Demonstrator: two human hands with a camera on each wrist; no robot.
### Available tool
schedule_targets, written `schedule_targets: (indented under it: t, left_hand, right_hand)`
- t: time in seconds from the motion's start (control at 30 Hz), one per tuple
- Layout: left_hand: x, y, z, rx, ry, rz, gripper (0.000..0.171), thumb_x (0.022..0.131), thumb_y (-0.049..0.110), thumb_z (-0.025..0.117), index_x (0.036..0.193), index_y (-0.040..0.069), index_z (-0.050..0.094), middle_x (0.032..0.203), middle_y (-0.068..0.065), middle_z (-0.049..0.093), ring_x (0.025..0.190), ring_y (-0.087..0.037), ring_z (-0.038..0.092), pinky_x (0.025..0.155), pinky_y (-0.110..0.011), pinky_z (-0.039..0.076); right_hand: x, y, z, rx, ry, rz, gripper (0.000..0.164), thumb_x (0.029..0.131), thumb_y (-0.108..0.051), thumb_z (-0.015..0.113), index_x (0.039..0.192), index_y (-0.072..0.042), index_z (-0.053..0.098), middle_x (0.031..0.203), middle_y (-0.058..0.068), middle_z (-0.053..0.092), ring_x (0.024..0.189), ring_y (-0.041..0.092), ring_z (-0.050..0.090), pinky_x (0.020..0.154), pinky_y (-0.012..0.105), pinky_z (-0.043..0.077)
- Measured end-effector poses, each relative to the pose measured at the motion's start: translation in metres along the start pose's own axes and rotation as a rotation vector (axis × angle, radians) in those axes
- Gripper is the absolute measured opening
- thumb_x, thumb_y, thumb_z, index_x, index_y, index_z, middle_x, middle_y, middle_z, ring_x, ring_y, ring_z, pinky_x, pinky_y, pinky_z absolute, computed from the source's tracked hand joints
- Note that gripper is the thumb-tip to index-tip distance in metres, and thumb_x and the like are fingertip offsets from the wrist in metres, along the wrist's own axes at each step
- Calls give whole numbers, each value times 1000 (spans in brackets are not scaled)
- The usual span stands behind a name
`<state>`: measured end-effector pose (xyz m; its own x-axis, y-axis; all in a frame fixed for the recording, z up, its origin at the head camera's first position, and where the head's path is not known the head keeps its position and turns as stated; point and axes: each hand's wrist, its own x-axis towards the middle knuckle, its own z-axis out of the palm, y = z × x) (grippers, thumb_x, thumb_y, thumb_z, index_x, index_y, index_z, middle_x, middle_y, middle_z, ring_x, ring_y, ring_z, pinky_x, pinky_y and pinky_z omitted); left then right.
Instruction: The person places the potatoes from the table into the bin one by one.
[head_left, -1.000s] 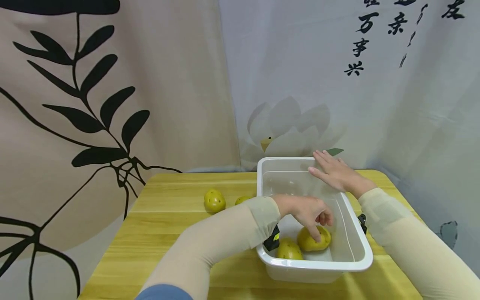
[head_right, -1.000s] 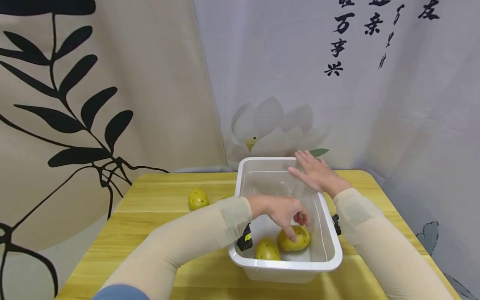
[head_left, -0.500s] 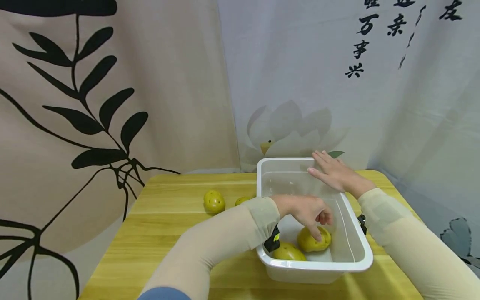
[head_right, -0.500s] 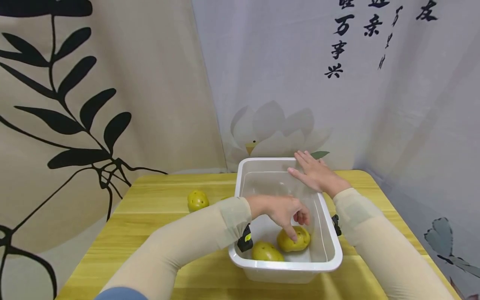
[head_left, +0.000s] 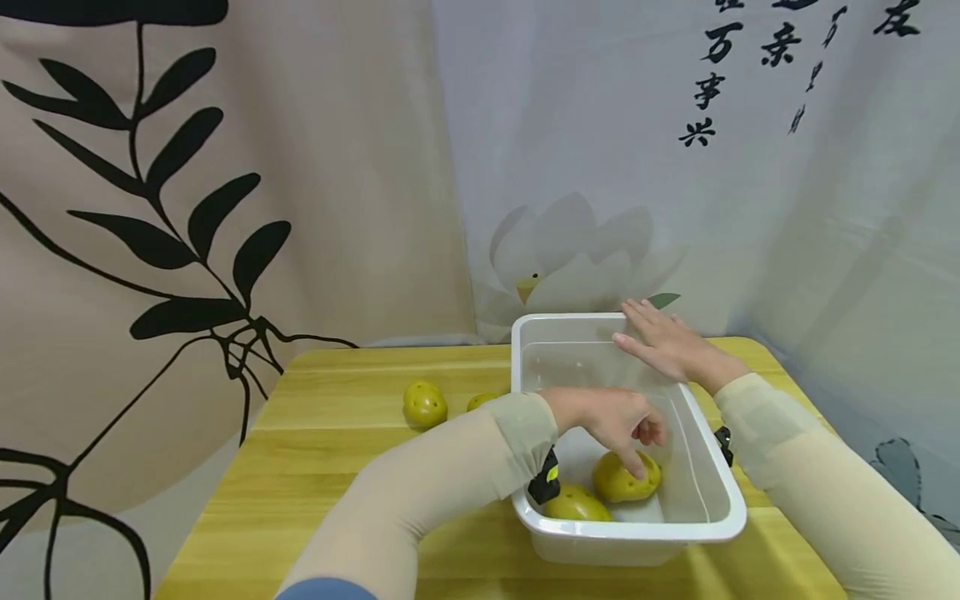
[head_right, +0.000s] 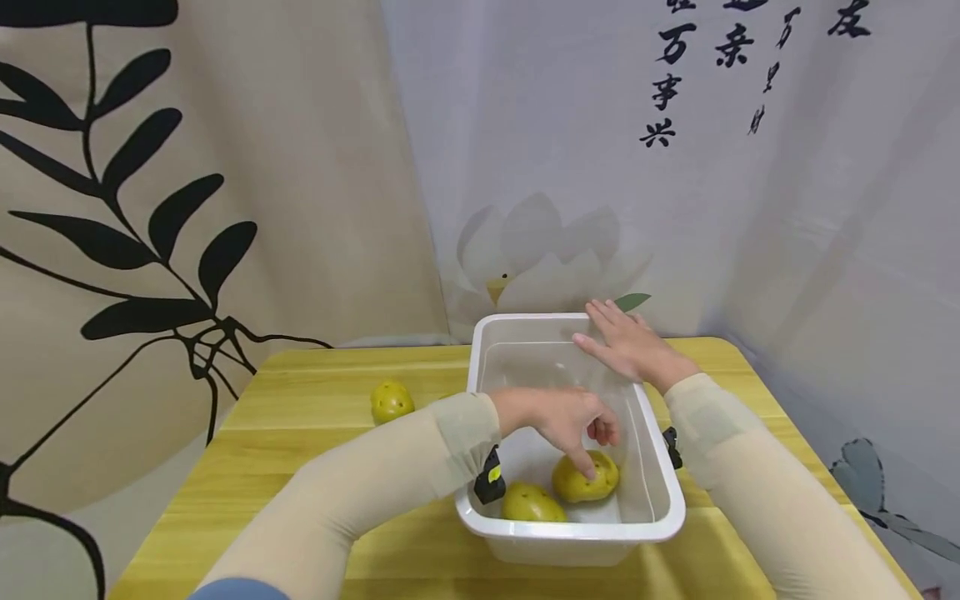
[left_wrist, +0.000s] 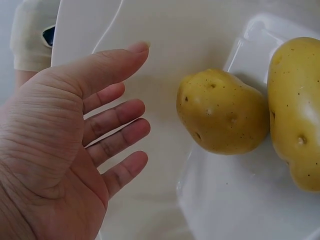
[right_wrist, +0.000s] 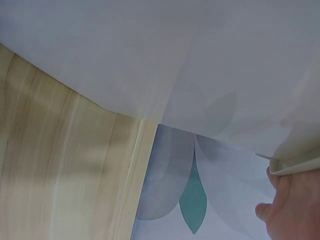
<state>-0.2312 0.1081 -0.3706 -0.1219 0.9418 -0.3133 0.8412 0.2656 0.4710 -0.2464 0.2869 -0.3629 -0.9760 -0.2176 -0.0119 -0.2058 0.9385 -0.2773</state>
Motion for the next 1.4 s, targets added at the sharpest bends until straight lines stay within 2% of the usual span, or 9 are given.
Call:
schedule_targets:
  t: [0.13, 0.33, 0.63, 0.9, 1.13, 1.4]
  left_hand:
    - [0, 3, -4, 12, 17, 20, 50, 76, 35, 82, 117, 14, 64, 107, 5, 63, 98, -5, 55, 80, -10, 40]
    - [-2, 6, -12, 8, 42, 14, 53, 74, 38, 83, 119, 17, 62, 110, 8, 62, 102, -5, 54, 83, -10, 39]
    - [-5, 6, -13, 20, 53, 4, 56, 74, 39, 83, 122, 18, 62, 109, 11, 60, 101, -2, 53, 84, -10, 39]
    - [-8, 10, -13, 32, -24, -69, 64, 75, 41, 82, 131, 21, 58, 123, 8, 60, 110, -1, 52, 89, -13, 39]
    - [-11, 20, -17, 115, -83, -122, 71, 77, 46, 78, 139, 26, 51, 133, 10, 54, 121, -2, 47, 97, -16, 35]
    - [-19, 29, -23, 166, -126, -201, 75, 82, 59, 66, 146, 32, 39, 147, 15, 37, 134, -4, 34, 108, -23, 28]
  right_hand:
    - [1, 1, -2, -6, -10, -3, 78, 99, -59, 30, 155, -8, 9, 160, 15, 6, 145, 35, -1, 107, 67, 2]
    - [2, 2, -3, 5, 5, -20, 77, 100, -58, 31, 154, -8, 10, 160, 15, 7, 145, 36, 0, 108, 66, 3]
    - [7, 1, -2, -14, -1, -36, 77, 100, -58, 29, 154, -7, 9, 160, 14, 5, 145, 35, -1, 109, 65, 3]
    - [10, 0, -5, -9, -6, -35, 77, 100, -58, 29, 155, -8, 9, 160, 14, 5, 145, 35, -2, 108, 65, 1]
    - [10, 4, -5, -19, -34, -35, 79, 99, -59, 28, 155, -8, 7, 160, 16, 4, 145, 36, -3, 108, 66, 0]
    - [10, 8, -4, -10, -31, -33, 79, 99, -59, 29, 155, -7, 7, 160, 15, 3, 145, 35, -3, 108, 65, 0]
